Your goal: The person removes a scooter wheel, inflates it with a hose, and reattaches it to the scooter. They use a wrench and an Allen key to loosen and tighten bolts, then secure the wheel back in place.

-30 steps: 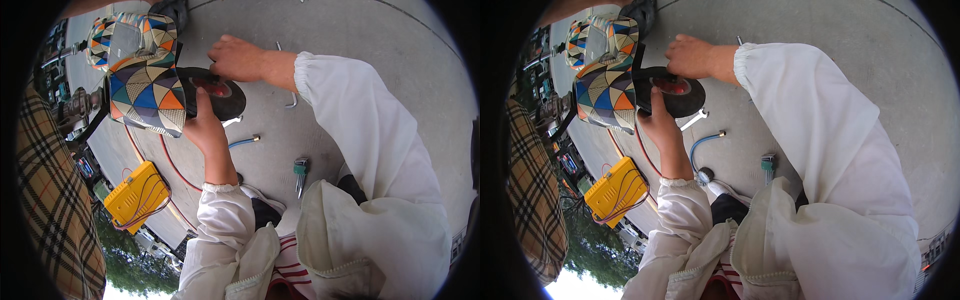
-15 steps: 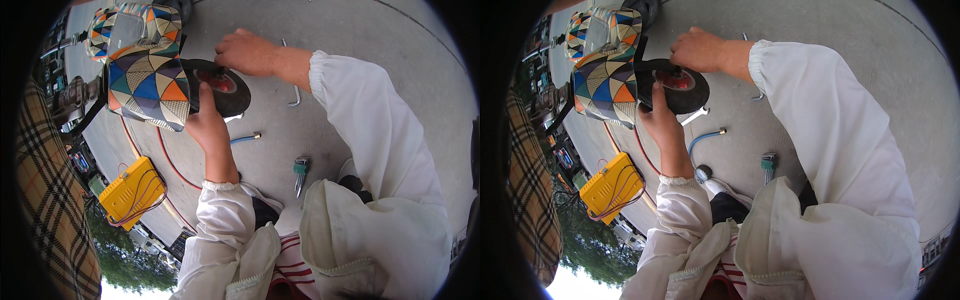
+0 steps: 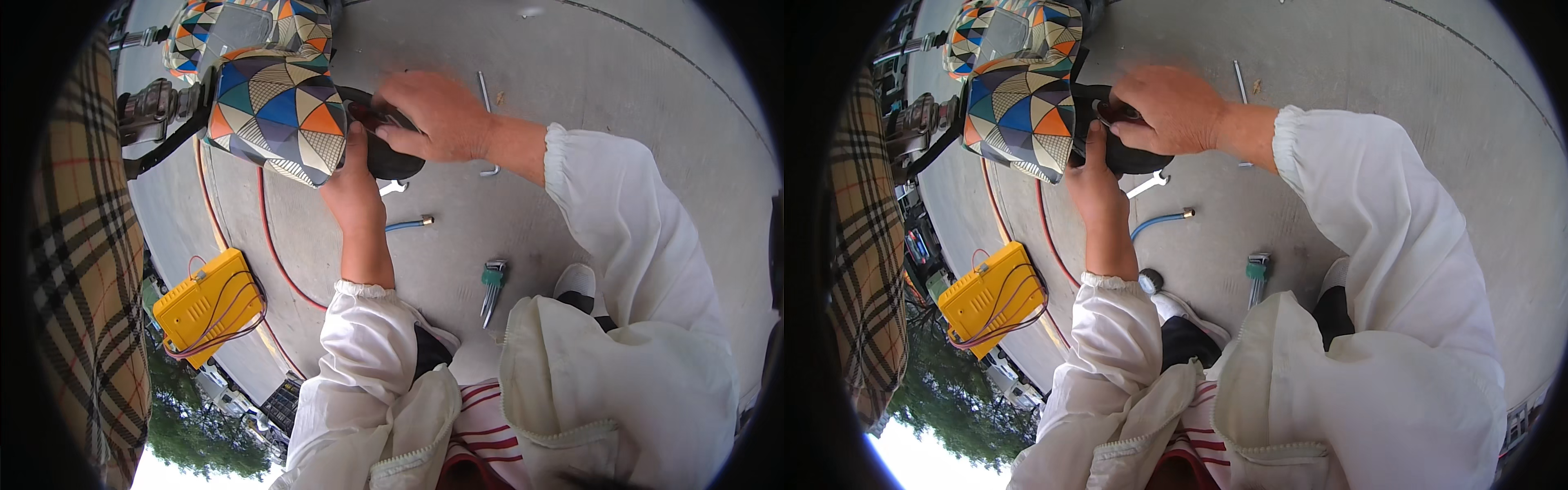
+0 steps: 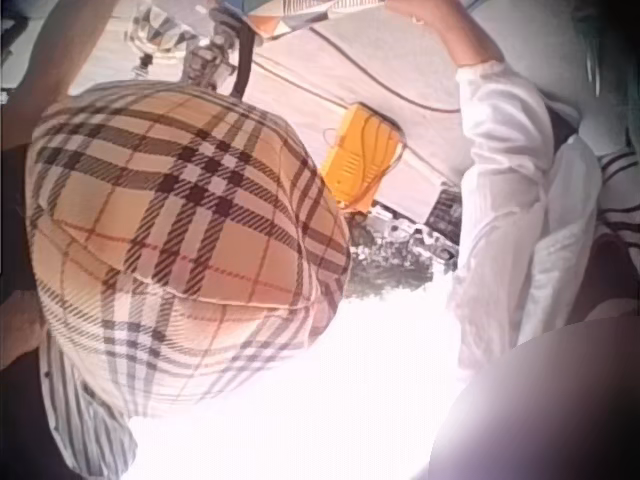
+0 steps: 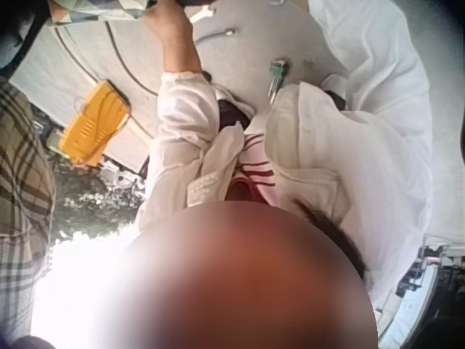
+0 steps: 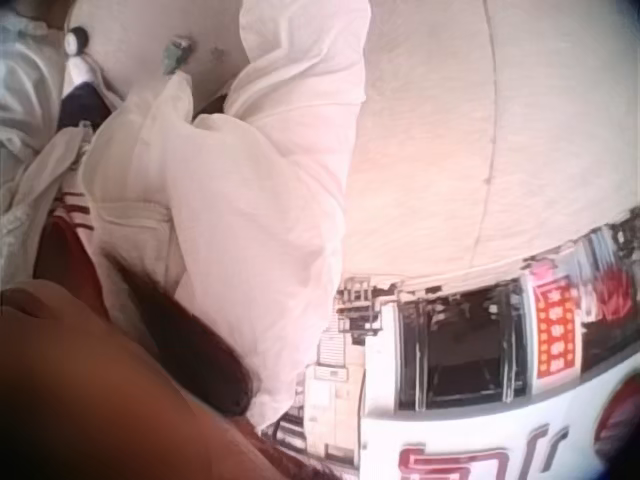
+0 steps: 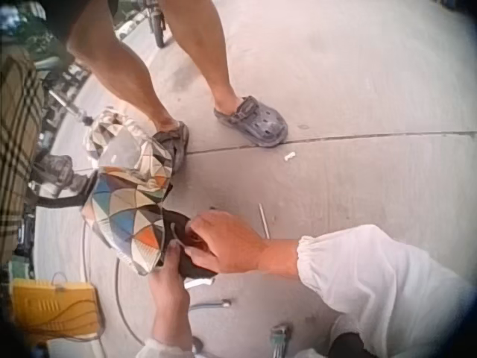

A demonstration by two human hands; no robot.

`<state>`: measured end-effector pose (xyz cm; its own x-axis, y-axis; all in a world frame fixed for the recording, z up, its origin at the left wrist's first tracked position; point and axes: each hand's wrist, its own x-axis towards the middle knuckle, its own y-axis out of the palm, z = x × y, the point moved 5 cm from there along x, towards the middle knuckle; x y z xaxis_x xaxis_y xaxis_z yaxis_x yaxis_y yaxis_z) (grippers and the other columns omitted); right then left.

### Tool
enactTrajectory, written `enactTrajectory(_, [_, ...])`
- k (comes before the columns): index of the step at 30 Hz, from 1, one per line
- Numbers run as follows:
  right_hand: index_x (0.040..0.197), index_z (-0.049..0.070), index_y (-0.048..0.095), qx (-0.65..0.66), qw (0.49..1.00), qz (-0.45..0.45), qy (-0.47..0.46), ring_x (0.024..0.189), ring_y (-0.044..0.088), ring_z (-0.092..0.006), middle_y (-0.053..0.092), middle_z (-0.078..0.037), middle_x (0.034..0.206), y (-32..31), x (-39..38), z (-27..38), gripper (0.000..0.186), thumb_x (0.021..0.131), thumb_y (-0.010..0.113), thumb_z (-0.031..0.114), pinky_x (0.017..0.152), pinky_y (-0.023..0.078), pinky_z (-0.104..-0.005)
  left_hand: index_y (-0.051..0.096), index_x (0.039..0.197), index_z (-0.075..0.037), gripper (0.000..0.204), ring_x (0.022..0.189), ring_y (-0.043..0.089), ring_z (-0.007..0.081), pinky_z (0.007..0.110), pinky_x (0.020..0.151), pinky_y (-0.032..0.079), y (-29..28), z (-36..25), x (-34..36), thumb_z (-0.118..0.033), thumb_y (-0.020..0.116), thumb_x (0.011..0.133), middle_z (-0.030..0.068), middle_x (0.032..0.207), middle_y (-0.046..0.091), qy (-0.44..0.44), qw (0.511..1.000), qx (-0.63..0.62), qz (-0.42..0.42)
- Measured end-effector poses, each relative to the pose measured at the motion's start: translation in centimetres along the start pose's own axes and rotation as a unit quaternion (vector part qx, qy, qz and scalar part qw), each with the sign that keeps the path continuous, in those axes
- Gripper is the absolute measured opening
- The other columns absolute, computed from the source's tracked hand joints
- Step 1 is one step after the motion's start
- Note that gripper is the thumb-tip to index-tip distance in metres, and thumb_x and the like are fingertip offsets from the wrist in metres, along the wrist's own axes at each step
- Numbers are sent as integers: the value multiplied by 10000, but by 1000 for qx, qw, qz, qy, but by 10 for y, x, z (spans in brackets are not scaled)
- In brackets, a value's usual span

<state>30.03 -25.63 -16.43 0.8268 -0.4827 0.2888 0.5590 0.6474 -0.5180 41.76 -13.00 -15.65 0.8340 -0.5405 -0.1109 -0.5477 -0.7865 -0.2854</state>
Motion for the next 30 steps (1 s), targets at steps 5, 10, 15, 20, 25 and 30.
enactTrajectory(5, [1139,-6,514,37,997,20,57,983,592,-368,592,-196,1079,24,-25,24,586,742,750,353,844,486,-430,597,1116,22,385,793,613,157,269,653,492,-1,-2,-1,-250,708,867,75,987,641,-59,997,-58,0])
enactTrajectory(10, [1145,-13,487,13,989,65,129,974,600,-396,584,-203,1073,42,-8,41,555,738,726,279,813,500,-452,505,1159,52,362,956,570,219,330,851,501,-38,48,-2,-249,511,956,111,995,555,-217,906,-362,18])
enactTrajectory(15, [1094,-10,518,-22,992,50,111,966,601,-401,606,-225,1017,31,-9,41,488,744,718,264,810,485,-443,405,1202,162,311,1037,567,291,337,984,518,-24,89,-28,-6,387,940,217,1125,474,-339,812,-472,-54])
enactTrajectory(20, [1127,-14,522,26,990,63,122,964,617,-378,620,-228,1033,44,-6,53,502,740,724,232,840,478,-406,368,1251,143,353,1015,603,281,307,910,558,-33,85,-26,95,407,903,232,1158,503,-246,851,-464,-28])
enactTrajectory(25, [1123,-29,532,85,982,65,158,941,634,-298,628,-199,1005,50,-9,44,490,734,733,192,841,481,-369,413,1224,101,310,933,647,247,287,810,573,-38,87,-16,44,451,922,214,1081,568,-211,880,-423,-35])
enactTrajectory(30, [1136,-36,526,72,983,62,159,945,629,-273,621,-184,1035,54,-12,43,511,728,741,184,844,481,-365,479,1170,90,252,896,657,214,274,787,571,-37,87,-16,10,493,931,169,1044,600,-206,889,-408,-21])
